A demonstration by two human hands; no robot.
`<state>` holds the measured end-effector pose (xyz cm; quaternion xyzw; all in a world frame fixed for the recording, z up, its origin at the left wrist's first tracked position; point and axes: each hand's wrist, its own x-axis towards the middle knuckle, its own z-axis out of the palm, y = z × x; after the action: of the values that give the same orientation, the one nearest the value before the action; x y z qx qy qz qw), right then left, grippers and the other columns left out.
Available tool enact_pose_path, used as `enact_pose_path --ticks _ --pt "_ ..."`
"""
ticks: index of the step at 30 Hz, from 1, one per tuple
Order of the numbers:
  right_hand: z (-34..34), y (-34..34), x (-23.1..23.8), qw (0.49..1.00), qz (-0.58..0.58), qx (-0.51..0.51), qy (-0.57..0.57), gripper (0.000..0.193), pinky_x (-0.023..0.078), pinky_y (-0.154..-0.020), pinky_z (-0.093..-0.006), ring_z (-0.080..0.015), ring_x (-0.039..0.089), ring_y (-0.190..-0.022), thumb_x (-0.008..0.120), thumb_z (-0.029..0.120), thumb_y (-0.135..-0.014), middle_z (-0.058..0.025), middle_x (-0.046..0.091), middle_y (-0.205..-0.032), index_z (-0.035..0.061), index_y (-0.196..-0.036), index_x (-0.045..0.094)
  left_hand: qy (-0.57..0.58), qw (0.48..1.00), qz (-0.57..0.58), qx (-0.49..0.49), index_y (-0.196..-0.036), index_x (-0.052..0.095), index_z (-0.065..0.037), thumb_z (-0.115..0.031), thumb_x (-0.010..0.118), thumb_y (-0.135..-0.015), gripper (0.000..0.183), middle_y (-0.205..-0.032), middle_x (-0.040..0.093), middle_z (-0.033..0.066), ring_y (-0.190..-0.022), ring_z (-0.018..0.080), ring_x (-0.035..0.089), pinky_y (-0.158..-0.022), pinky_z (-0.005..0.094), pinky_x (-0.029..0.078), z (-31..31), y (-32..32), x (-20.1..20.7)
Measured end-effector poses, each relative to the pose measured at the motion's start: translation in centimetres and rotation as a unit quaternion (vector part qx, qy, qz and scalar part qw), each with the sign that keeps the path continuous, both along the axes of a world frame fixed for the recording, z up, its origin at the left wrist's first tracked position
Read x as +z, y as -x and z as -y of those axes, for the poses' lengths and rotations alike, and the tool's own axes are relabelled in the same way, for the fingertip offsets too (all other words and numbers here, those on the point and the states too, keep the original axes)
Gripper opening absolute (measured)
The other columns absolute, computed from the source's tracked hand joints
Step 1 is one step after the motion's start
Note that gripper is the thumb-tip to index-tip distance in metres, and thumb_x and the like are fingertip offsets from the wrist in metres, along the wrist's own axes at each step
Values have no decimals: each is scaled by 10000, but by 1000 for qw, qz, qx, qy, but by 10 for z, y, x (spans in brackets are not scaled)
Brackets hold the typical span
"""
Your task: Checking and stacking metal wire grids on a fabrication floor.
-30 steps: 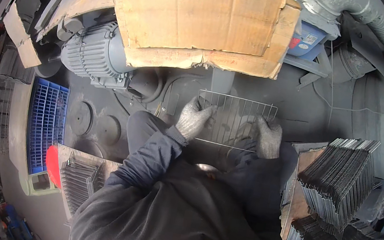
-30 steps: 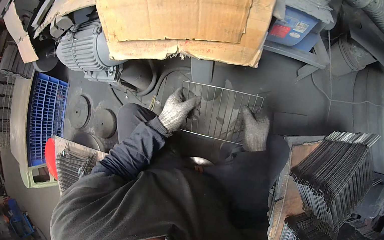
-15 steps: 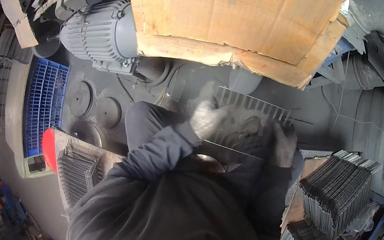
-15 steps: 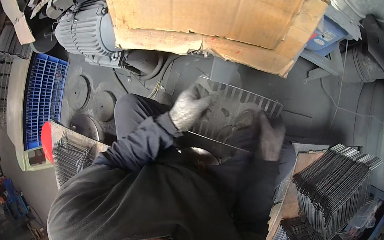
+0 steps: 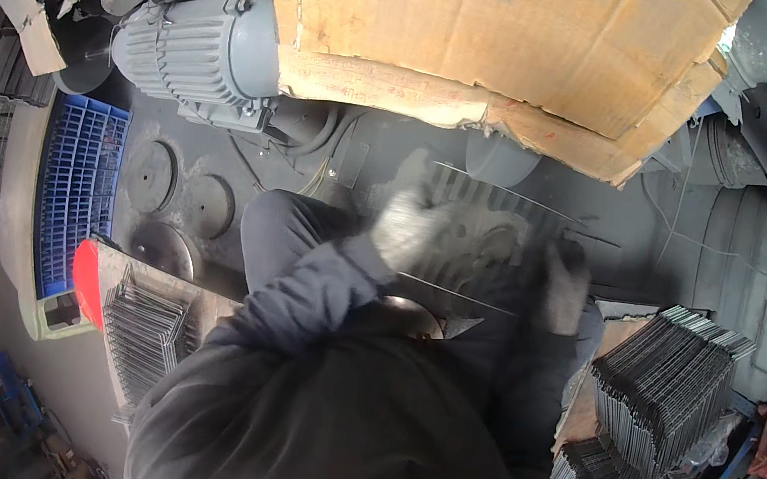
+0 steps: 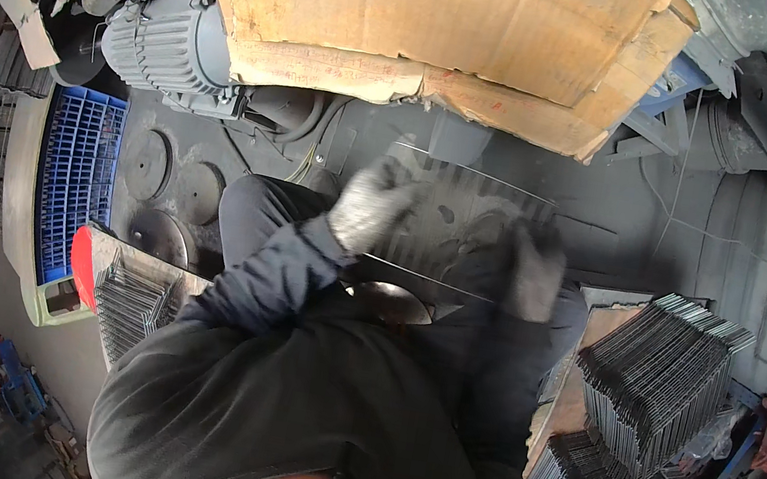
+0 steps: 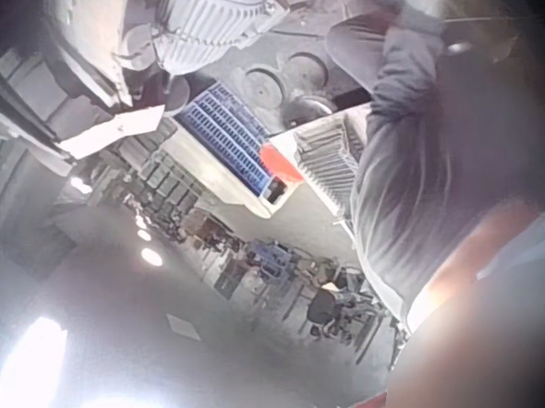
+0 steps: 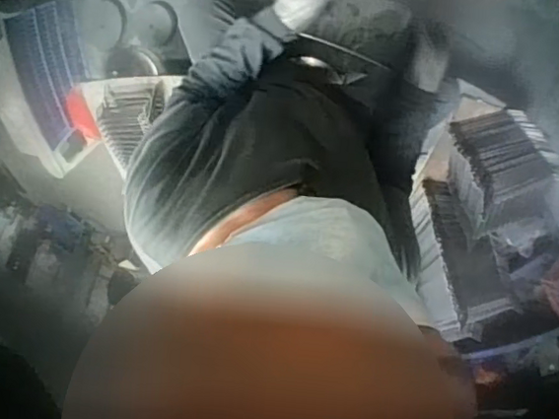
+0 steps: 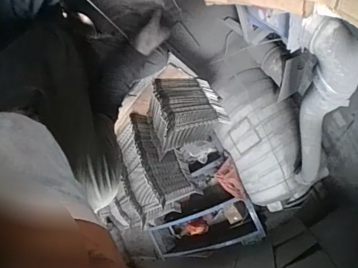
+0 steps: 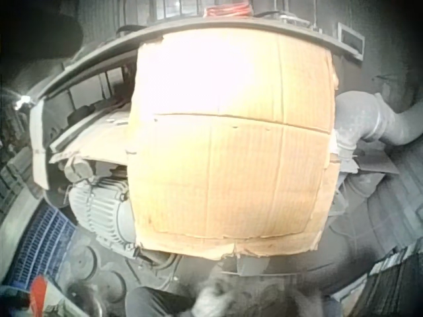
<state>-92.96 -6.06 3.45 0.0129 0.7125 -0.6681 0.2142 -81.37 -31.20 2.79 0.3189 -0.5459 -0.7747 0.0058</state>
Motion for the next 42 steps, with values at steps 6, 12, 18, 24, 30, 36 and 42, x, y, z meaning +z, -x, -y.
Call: enact_pose_path --ticks 6,12,18,24,30,36,42 --pt "34 3 7 998 -34 31 -43 197 543 -686 -297 -145 676 -787 748 124 -1008 -54 746 -962 -8 -1152 731 7 998 1 67 -1015 564 -64 -149 745 -1042 202 -777 655 53 -622 139 644 -555 303 558 11 -16 -7" --pt "101 -29 -22 991 99 87 -32 189 556 -680 -315 -144 687 -790 757 151 -1017 -42 747 -966 22 -1155 747 48 992 69 96 -1127 618 8 -144 755 -1026 228 -818 697 53 -623 118 634 -550 278 521 79 -61 17" --pt "44 -15 0 999 42 2 -1 158 538 -742 -287 -132 658 -838 729 106 -1015 -26 726 -976 20 -1147 728 91 994 58 20 -1101 607 11 -202 792 -991 303 -800 686 80 -672 148 661 -600 321 550 33 -20 20" --pt "-20 -2 16 999 4 -44 -4 174 534 -755 -287 -131 657 -859 718 81 -1008 -32 724 -996 7 -1165 708 139 989 -46 -30 -1125 608 12 -129 787 -985 268 -819 718 73 -681 102 673 -574 280 542 -12 4 19" --pt "5 -3 2 999 15 -27 25 255 539 -772 -296 -138 663 -874 736 90 -1001 -44 733 -1011 -4 -1235 691 139 988 -58 15 -1124 590 22 -126 784 -1001 274 -821 707 66 -632 114 648 -560 278 524 1 -7 -3" --pt "-3 -4 17 998 -33 -13 -60 148 512 -648 -282 -122 647 -766 694 126 -1032 -28 710 -931 11 -1126 700 115 993 -33 -16 -1136 579 18 -139 768 -1021 271 -833 704 69 -613 116 654 -533 264 515 -2 -2 -4" --pt "10 -1 26 998 53 14 -16 314 558 -757 -374 -176 684 -854 748 204 -1001 -85 777 -1041 -50 -1186 737 45 999 8 -7 -1028 559 -2 -209 819 -999 334 -783 706 85 -583 130 665 -507 300 578 12 -10 35"
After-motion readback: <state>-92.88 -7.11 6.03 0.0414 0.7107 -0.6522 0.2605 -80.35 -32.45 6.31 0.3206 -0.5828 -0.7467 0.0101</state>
